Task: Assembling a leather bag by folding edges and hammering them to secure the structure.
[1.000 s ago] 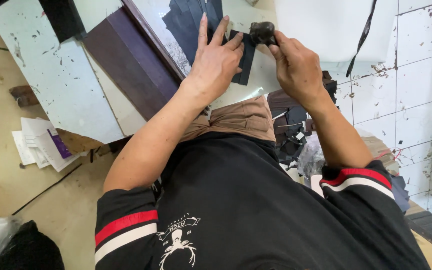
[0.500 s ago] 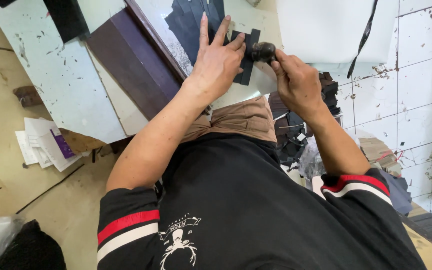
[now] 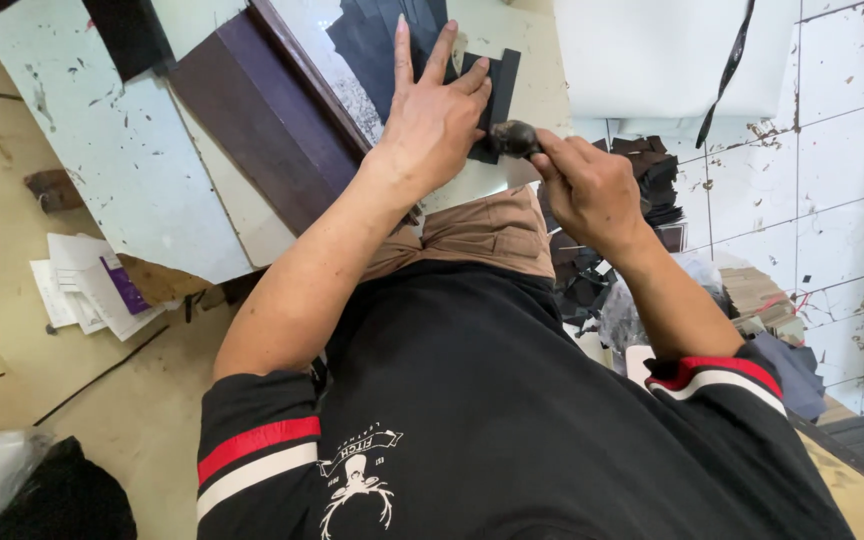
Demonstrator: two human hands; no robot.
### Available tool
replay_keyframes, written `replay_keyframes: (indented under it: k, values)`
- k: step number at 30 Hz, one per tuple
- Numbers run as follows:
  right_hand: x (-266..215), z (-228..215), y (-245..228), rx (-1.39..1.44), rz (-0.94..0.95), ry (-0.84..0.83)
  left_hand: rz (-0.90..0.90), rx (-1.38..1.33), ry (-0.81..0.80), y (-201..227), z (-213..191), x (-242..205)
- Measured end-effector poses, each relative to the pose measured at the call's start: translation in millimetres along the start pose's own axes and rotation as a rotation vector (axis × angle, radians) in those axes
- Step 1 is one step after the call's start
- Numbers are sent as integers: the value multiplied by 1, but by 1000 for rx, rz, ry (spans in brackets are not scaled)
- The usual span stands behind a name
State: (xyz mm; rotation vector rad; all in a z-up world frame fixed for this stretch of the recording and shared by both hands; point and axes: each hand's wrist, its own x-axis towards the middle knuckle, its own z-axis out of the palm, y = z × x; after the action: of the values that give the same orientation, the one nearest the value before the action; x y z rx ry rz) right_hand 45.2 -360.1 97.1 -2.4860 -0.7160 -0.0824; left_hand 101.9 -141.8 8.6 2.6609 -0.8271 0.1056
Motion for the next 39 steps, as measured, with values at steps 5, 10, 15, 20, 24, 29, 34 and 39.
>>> replay_keyframes:
  k: [5, 10, 15, 20, 24, 29, 34, 39]
  values:
    - [-13, 8, -1, -19, -7, -21, 10, -2, 8, -1, 3, -2]
    - [-9, 13, 4, 75, -16, 46, -2, -9, 13, -1, 2, -3]
    - [-2, 12, 11, 85, -12, 55, -6, -19, -11, -2, 3, -2]
    - [10, 12, 21, 5, -12, 41, -1, -15, -25, -1, 0, -1]
    - [16, 21, 35, -4, -16, 69, 15, -20, 6, -1, -3, -4]
    - [27, 14, 39, -16, -3, 68, 1, -12, -17, -2, -3, -1]
    - [38, 8, 50, -37, -10, 41, 12, 8, -36, 0, -6, 0]
    - [43, 2, 47, 174, -10, 203, 19, -19, -8, -3, -2, -2]
